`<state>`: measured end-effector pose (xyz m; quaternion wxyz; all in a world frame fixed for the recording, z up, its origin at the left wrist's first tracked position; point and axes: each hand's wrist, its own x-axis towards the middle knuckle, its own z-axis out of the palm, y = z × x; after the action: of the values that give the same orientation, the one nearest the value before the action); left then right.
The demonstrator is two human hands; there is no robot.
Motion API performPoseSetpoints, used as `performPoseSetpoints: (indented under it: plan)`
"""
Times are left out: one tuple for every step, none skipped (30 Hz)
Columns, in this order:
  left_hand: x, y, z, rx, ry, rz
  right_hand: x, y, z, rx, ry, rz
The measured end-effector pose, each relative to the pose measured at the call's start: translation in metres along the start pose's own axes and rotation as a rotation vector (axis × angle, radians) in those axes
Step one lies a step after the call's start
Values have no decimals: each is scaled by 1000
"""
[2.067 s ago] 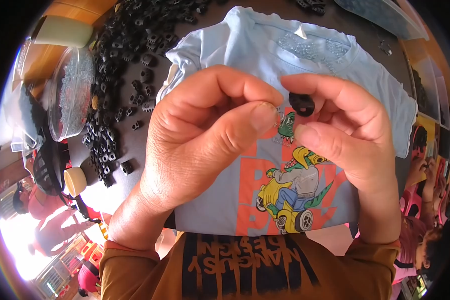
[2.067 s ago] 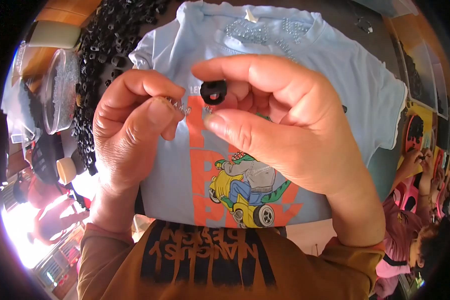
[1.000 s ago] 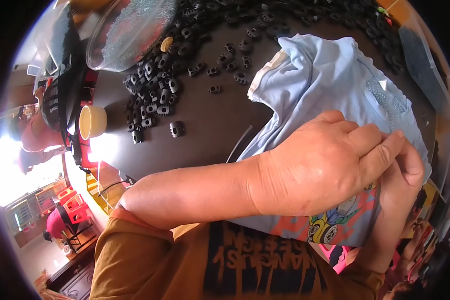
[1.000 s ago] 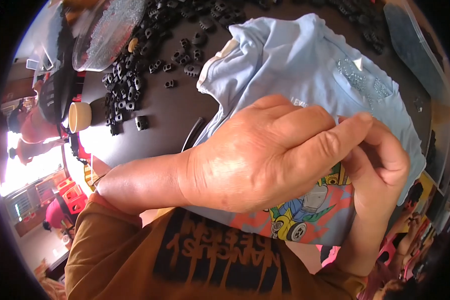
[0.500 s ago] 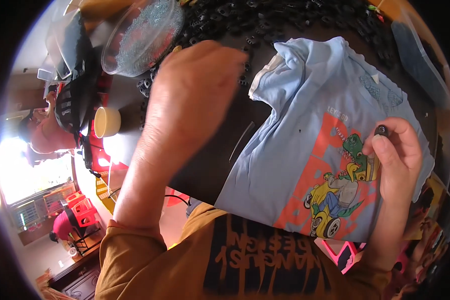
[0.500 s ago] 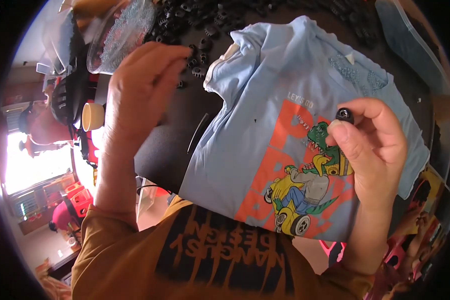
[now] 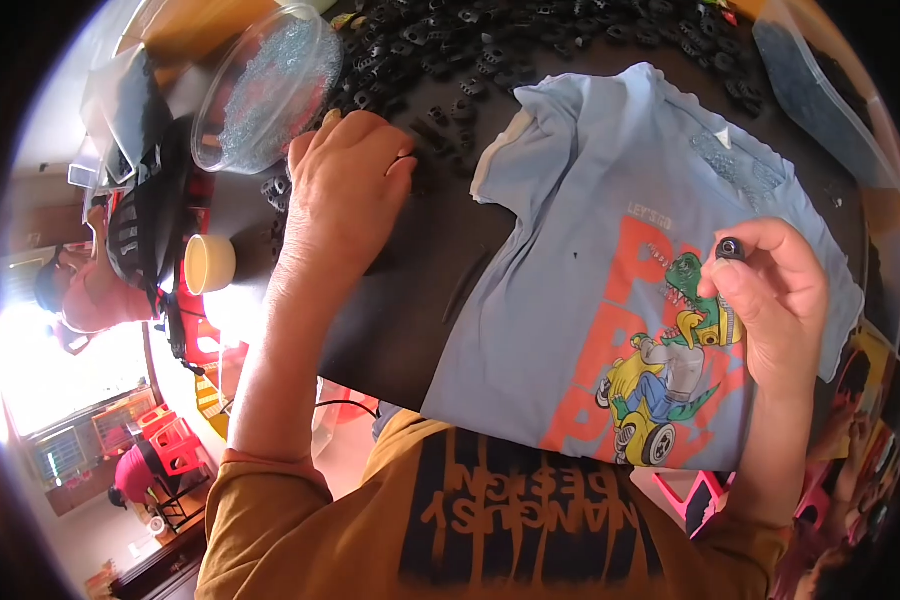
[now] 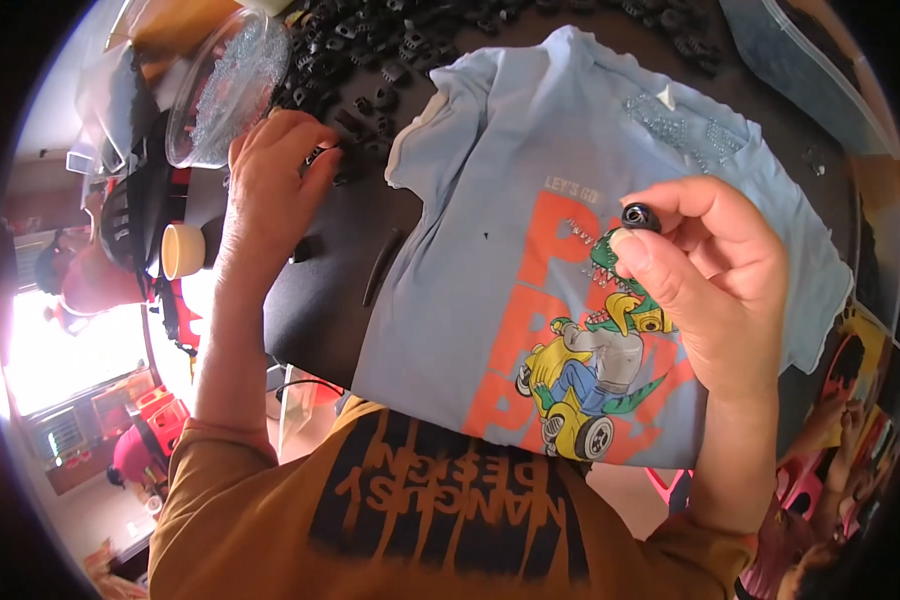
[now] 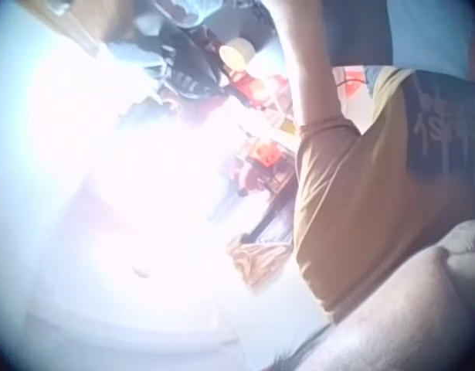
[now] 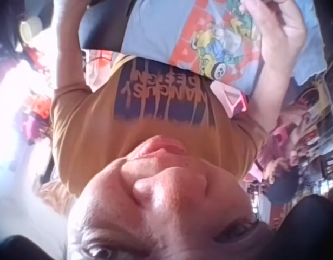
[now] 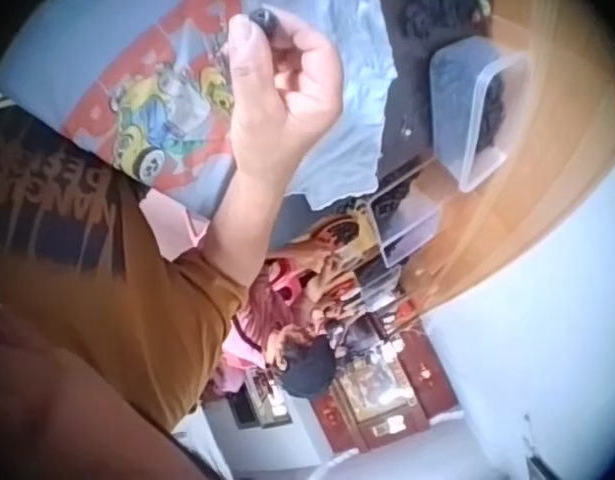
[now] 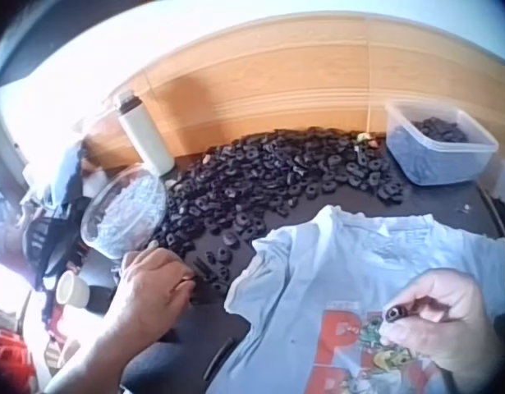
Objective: Assembling plastic cord locks by manually inserting the internal components.
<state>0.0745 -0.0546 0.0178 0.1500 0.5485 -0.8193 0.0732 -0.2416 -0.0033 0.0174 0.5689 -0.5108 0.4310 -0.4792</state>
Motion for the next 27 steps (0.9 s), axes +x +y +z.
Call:
performPoseSetpoints:
  plan:
    - [1,2,-1,-11,-12,3,-1,0,0,6,-4,8]
    - [2,3,-4,-21,-24,7,-1,-1,0,6,3,7]
    - [3,5,-5,-24,-25,15,-1,-2,0,6,-8,4]
    - [3,7,-7,-32,18,11,-1,-4,1,6,-18,2]
    - [4,9,-7,-47,57,11,-2,-4,2,2,-4,6]
    - [3,13,-9,-54,90,1,-1,-5,3,15,-19,10]
    - [4,21,-14,-258,52,-148,0,-5,4,28,-33,14]
    - [5,33,-20,-462,8,-299,0,-3,4,20,-29,-1]
    - [6,42,-27,-681,-27,-328,-1,-4,5,17,-23,2]
    - [7,50,-29,-884,-40,-271,-1,-6,6,1,-42,0]
    - [9,60,-31,-1086,-52,-210,-1,-8,5,-16,-63,-4]
    - [13,77,-34,-1300,-106,-224,-2,-6,3,-3,-82,-4]
    - [18,86,-35,-1286,-207,-158,-2,-4,1,-9,-72,0]
    - [20,94,-30,-1455,-207,-123,-2,-2,3,17,-73,-13]
    - [21,100,-30,-1486,-284,-116,-2,-1,4,44,-75,-27]
    - [22,103,-29,-1479,-325,-114,-2,-2,4,45,-75,-27]
    - [24,107,-28,-1476,-368,-106,-3,-5,3,53,-103,13]
    - [27,109,-28,-1483,-418,-136,-3,-8,2,62,-132,53]
    - [28,111,-26,-1484,-421,-131,-3,-8,1,61,-127,52]
    - [28,113,-23,-1488,-427,-153,-4,-7,1,49,-130,25]
    - [29,114,-21,-1491,-433,-176,-5,-6,1,37,-134,-1]
    - [30,114,-20,-1493,-439,-173,-5,-7,2,37,-128,1]
    - [30,113,-22,-1454,-445,-145,-6,-9,4,79,-119,25]
    - [30,112,-23,-1416,-451,-118,-6,-11,5,120,-111,49]
    - [29,110,-24,-1416,-453,-120,-5,-11,6,121,-110,51]
    - [29,109,-23,-1439,-461,-115,-5,-11,6,114,-109,32]
    - [29,109,-22,-1461,-469,-112,-5,-10,6,106,-108,13]
